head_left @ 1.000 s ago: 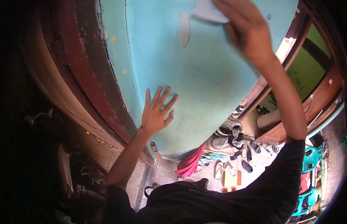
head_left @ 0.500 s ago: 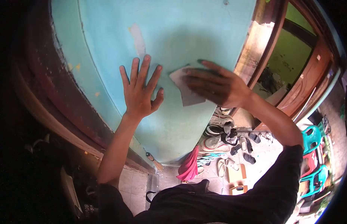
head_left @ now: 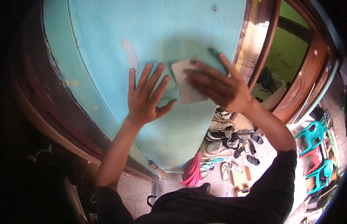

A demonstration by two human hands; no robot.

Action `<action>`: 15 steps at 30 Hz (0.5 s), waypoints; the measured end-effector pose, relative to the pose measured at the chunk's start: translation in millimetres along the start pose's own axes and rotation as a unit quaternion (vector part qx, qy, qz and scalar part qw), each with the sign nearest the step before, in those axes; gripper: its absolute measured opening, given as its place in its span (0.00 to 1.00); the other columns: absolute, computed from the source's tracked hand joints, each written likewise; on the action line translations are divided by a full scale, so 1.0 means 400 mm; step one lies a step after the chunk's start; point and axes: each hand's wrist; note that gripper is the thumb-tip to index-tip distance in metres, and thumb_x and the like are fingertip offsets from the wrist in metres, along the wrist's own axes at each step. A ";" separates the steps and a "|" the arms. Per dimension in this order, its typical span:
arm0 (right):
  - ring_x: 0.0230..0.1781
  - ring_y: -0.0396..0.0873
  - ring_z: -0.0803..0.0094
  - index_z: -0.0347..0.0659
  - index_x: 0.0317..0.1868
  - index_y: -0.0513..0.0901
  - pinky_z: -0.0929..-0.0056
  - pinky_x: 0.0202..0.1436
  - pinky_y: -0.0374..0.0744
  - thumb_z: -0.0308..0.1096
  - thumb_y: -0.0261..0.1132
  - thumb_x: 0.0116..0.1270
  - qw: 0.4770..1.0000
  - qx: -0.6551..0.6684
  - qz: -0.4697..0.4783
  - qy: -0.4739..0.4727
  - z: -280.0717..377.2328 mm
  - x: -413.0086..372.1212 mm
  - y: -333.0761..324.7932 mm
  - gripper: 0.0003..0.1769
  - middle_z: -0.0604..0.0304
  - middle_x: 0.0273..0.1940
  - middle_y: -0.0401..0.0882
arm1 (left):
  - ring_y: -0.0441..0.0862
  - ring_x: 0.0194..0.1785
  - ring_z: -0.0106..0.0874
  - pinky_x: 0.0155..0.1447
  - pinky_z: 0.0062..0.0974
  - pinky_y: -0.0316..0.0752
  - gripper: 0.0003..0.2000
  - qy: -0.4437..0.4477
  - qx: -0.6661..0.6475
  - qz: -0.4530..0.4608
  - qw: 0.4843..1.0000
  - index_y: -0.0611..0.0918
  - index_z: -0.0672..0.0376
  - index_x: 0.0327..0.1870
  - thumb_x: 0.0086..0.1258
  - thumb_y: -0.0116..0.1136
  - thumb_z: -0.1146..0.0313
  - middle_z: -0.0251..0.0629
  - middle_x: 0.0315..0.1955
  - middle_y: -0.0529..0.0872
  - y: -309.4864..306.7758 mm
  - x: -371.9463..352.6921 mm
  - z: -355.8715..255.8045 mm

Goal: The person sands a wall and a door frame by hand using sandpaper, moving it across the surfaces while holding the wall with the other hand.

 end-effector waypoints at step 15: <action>0.74 0.76 0.57 0.40 0.64 0.84 0.41 0.80 0.68 0.22 0.69 0.56 0.977 -0.150 -0.129 0.082 -0.193 0.102 -0.086 0.31 0.61 0.70 0.81 | 0.68 0.81 0.45 0.84 0.60 0.51 0.26 -0.007 -0.009 0.036 0.999 0.80 0.50 0.71 0.74 0.58 0.54 0.40 0.76 0.76 -0.026 0.046 0.002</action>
Point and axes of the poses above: each hand's wrist, its own x-axis towards the middle knuckle, its own y-axis out of the palm, z = x × y
